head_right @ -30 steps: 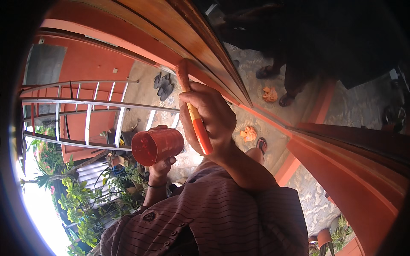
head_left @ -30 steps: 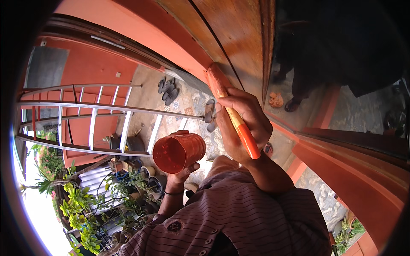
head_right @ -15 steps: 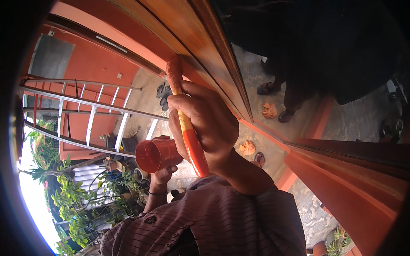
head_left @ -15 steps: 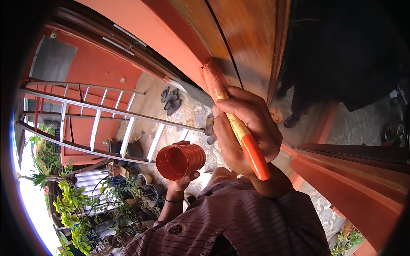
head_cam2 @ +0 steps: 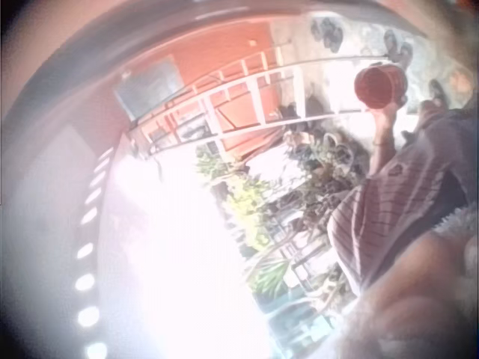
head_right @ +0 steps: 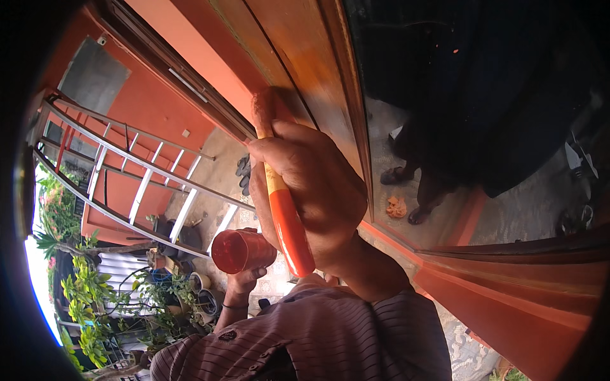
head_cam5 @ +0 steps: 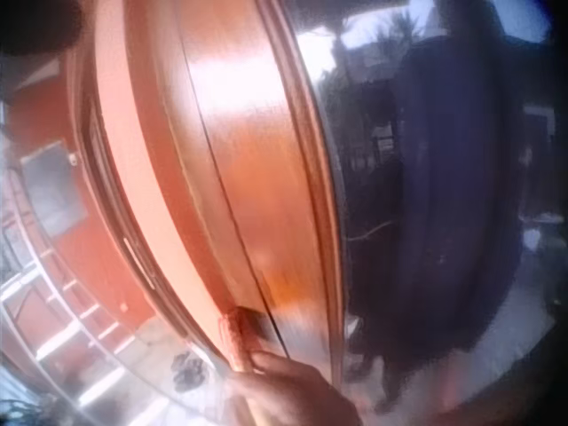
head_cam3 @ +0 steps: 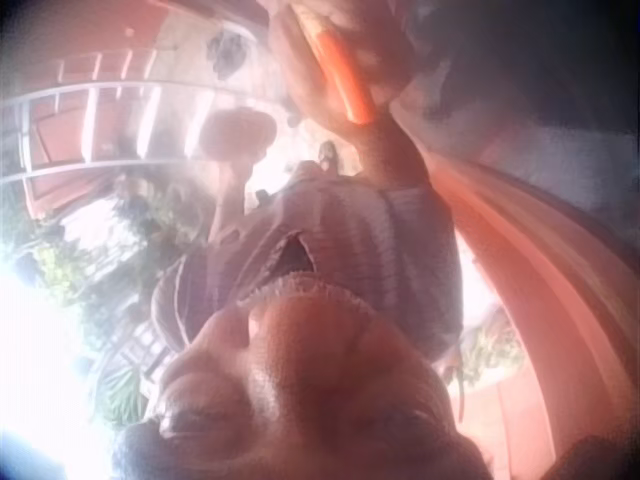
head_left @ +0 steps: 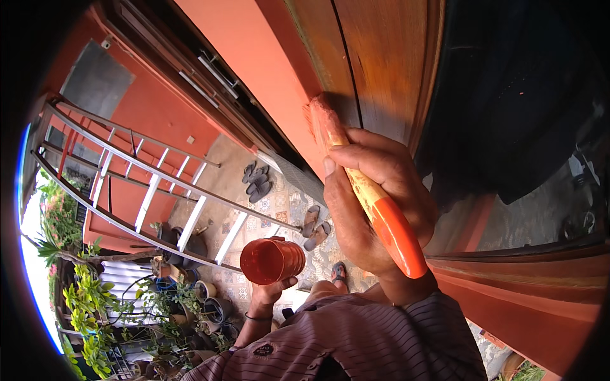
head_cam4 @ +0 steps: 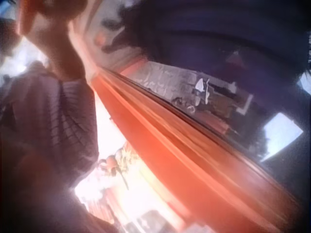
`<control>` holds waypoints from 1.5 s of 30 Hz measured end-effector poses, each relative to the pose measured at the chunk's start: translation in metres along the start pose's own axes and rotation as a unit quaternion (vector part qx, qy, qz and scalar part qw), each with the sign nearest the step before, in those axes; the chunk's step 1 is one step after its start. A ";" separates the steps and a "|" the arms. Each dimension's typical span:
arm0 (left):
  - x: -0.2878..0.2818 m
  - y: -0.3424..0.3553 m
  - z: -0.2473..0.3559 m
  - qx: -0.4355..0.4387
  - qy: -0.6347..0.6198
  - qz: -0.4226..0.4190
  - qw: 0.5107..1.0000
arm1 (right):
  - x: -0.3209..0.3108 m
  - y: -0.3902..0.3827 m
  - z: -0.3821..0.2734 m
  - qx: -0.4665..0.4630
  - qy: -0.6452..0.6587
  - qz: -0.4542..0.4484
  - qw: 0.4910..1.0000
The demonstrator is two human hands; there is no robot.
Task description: The person paints a wooden door frame using a paintbrush and a small container of paint. They repeatedly dip the brush into the container and apply paint to the frame, occasionally adjusting their position and using a ladder to reach higher sections.
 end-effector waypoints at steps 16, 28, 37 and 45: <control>-0.007 -0.013 0.001 0.004 -0.037 0.048 0.998 | 0.013 0.061 -0.032 -0.025 0.089 -0.007 0.996; 0.000 -0.015 0.011 -0.012 -0.038 0.044 0.998 | 0.024 0.119 -0.072 -0.133 0.132 0.007 0.982; 0.008 -0.022 0.005 -0.024 -0.079 0.061 0.995 | -0.014 0.131 -0.092 -0.125 0.188 0.055 0.973; 0.017 -0.027 0.009 -0.024 -0.053 0.047 0.997 | -0.046 0.003 -0.016 0.016 0.121 -0.034 0.992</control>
Point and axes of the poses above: each hand's wrist, its own y-axis towards the middle knuckle, its own x-axis out of the palm, z = x × y, the point moved 10 cm from there along y, towards the middle knuckle, and after that the axes turned 6 degrees about x, right-handed, at the moved point
